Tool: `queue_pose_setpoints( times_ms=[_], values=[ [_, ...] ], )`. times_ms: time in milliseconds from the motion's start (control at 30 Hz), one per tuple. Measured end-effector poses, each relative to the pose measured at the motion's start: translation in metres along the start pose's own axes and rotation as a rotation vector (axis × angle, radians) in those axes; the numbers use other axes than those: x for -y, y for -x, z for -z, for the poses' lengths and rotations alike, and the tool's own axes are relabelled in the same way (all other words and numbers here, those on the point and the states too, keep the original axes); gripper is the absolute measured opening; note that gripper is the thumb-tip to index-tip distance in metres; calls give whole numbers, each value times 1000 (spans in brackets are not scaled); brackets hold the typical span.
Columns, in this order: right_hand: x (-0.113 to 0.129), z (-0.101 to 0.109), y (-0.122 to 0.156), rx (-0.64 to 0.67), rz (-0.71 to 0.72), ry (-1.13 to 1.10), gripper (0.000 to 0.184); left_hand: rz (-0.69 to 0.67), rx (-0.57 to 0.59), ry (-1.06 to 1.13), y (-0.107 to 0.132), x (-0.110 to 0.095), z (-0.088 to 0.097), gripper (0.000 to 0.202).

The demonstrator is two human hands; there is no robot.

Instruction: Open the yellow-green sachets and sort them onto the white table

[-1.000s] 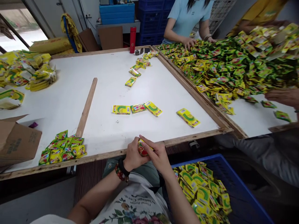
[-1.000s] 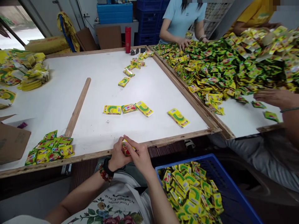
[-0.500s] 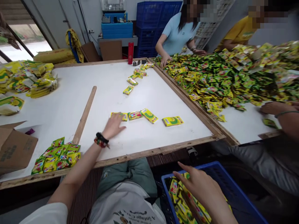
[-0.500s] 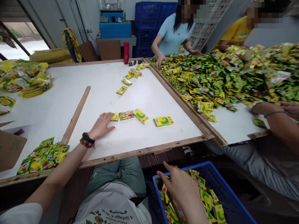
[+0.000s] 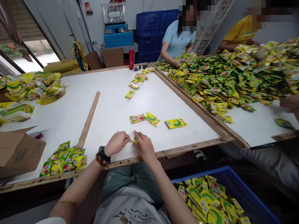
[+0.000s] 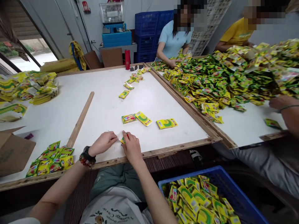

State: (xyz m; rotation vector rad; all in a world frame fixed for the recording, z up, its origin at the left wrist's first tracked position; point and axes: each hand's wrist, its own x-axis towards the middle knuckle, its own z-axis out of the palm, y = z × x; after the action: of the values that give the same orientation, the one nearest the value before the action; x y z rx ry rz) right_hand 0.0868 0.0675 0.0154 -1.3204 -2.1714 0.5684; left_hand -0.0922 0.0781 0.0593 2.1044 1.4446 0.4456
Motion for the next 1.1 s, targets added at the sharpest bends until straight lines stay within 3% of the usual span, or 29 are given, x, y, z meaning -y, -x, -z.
queue_pose_setpoints(
  times_ms=[67,133,200,267,367,500,633,800,900,1000,1100],
  values=[
    [-2,-1,2,-94,-95,-85,70,44,-74,199,12,-4,-21,22],
    [-1,3,7,-271,-213,-220,79,44,-137,407,22,-12,-45,55],
    [5,10,15,-410,-316,-353,75,5,-237,486,29,-25,-71,82],
    [16,18,24,-405,-337,-434,53,-19,-360,446,32,-41,-95,89],
    [30,31,37,-267,-262,-534,34,42,-518,385,32,-58,-118,78],
    [33,43,44,-226,-249,-691,37,140,-533,358,34,-61,-123,82],
    [23,41,40,-223,-381,-824,36,136,-547,353,39,-60,-119,83],
    [16,33,40,1,-557,-1236,48,28,-628,286,43,-59,-122,67],
    [19,35,44,-56,-404,-1098,39,-44,-636,271,42,-55,-124,57],
    [25,39,47,-120,-201,-808,29,-34,-590,237,41,-51,-126,68],
    [26,40,47,-191,-230,-621,27,9,-474,201,41,-49,-126,73]
  ],
)
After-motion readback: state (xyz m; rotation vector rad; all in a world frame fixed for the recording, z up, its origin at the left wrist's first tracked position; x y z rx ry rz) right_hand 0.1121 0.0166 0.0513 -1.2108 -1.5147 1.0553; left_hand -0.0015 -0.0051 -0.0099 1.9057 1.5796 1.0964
